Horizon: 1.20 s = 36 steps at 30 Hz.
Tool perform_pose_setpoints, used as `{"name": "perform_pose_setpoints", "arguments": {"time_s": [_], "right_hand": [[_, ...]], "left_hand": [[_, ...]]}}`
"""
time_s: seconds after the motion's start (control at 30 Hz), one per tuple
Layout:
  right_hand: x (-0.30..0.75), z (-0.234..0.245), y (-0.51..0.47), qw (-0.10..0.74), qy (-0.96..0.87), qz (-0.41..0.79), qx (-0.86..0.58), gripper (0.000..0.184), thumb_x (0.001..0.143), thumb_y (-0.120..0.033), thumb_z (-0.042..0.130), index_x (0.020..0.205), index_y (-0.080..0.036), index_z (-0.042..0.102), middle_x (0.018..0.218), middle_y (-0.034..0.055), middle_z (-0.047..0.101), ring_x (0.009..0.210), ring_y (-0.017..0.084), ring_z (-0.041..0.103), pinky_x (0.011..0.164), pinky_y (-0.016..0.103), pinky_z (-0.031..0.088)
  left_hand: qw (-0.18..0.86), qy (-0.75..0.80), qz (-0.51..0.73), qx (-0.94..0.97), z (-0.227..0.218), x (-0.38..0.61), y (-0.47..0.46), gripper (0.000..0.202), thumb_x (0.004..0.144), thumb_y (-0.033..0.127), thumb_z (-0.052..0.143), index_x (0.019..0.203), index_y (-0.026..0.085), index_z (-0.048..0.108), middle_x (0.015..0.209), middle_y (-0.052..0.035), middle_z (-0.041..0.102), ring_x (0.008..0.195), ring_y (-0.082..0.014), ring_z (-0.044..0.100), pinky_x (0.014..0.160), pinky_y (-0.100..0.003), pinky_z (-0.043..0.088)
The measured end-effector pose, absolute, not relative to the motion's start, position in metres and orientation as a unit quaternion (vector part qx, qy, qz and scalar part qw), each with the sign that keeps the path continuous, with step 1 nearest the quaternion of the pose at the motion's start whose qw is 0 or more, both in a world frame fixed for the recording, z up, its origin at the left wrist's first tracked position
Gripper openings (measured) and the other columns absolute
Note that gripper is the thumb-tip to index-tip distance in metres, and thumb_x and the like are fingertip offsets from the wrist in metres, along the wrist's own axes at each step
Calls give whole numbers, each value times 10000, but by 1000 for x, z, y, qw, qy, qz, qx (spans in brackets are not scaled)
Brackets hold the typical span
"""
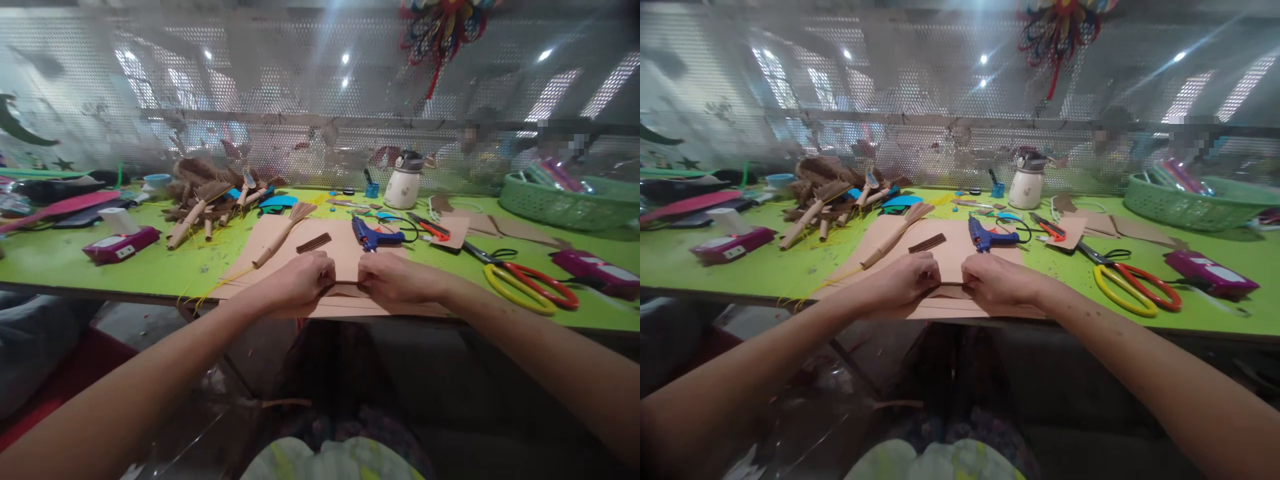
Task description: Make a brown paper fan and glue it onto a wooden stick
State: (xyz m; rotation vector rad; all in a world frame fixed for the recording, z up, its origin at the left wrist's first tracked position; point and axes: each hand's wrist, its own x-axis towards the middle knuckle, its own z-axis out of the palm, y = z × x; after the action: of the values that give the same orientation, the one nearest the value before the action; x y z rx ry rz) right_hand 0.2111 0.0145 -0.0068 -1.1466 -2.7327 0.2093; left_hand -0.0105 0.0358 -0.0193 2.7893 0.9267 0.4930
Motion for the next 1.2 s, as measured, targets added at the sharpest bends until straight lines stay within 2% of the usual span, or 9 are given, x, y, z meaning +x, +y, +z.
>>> {"name": "perform_pose_setpoints", "arguments": {"time_s": [0.2,0.4,0.63,0.77,0.87,0.93,1.07,1.13,1.2], "right_hand": [[212,-8,11,81,-921,43,-379,89,799,-173,517,755,-140,586,760,57,572,679,137,485,607,230,338],[207,-14,8,72,-926,-63,-365,152,819,-209,492,711,-138,573,736,65,546,657,141,459,616,254,322],[205,-17,2,74,-934,-137,-322,164,821,-160,480,704,-129,591,713,66,549,675,148,459,629,268,322],[204,-11,-7,30,-947,-156,-278,207,848,-146,476,700,-120,617,699,76,560,694,163,455,638,285,323],[205,-8,-13,3,-950,-167,-264,190,838,-125,497,704,-117,631,691,86,556,732,188,454,652,303,336],[205,-11,-17,12,-946,-165,-280,184,843,-115,490,735,-111,639,717,95,558,767,200,457,662,306,354],[208,-24,-22,62,-929,-169,-323,200,869,-100,452,814,-96,644,778,105,553,812,213,458,700,321,393],[210,-31,-23,93,-923,-164,-336,189,872,-99,455,838,-100,642,796,103,549,820,213,460,716,331,407],[211,-36,-23,117,-920,-151,-343,176,870,-98,463,860,-109,639,807,98,546,822,209,462,723,336,417]], "left_hand": [[50,299,145,942,-15,-16,35,159,821,142,443,741,154,580,758,-41,559,688,-135,506,626,-242,384],[-51,247,125,960,-14,-16,26,140,817,157,465,723,140,568,753,-57,511,698,-152,480,643,-262,393],[-189,149,96,966,-10,-13,21,149,852,159,465,769,133,585,769,-79,537,709,-173,467,694,-297,392],[-227,121,69,964,-7,-12,18,176,854,164,461,763,126,607,750,-90,553,697,-182,475,692,-313,387],[-181,142,81,970,-9,-16,20,183,838,162,467,759,126,628,759,-92,576,713,-180,498,703,-302,389],[-101,202,112,968,-9,-19,24,221,833,185,455,721,138,639,741,-79,587,717,-169,515,689,-276,389],[95,365,133,917,-4,-10,34,348,843,328,417,648,143,640,617,-36,598,582,-134,501,565,-244,349],[140,406,113,896,-2,-1,37,378,828,389,424,640,143,640,573,-27,592,546,-132,490,525,-245,319],[151,422,90,889,-1,8,37,327,797,380,456,657,156,649,565,-22,597,537,-134,492,506,-247,299]]}}
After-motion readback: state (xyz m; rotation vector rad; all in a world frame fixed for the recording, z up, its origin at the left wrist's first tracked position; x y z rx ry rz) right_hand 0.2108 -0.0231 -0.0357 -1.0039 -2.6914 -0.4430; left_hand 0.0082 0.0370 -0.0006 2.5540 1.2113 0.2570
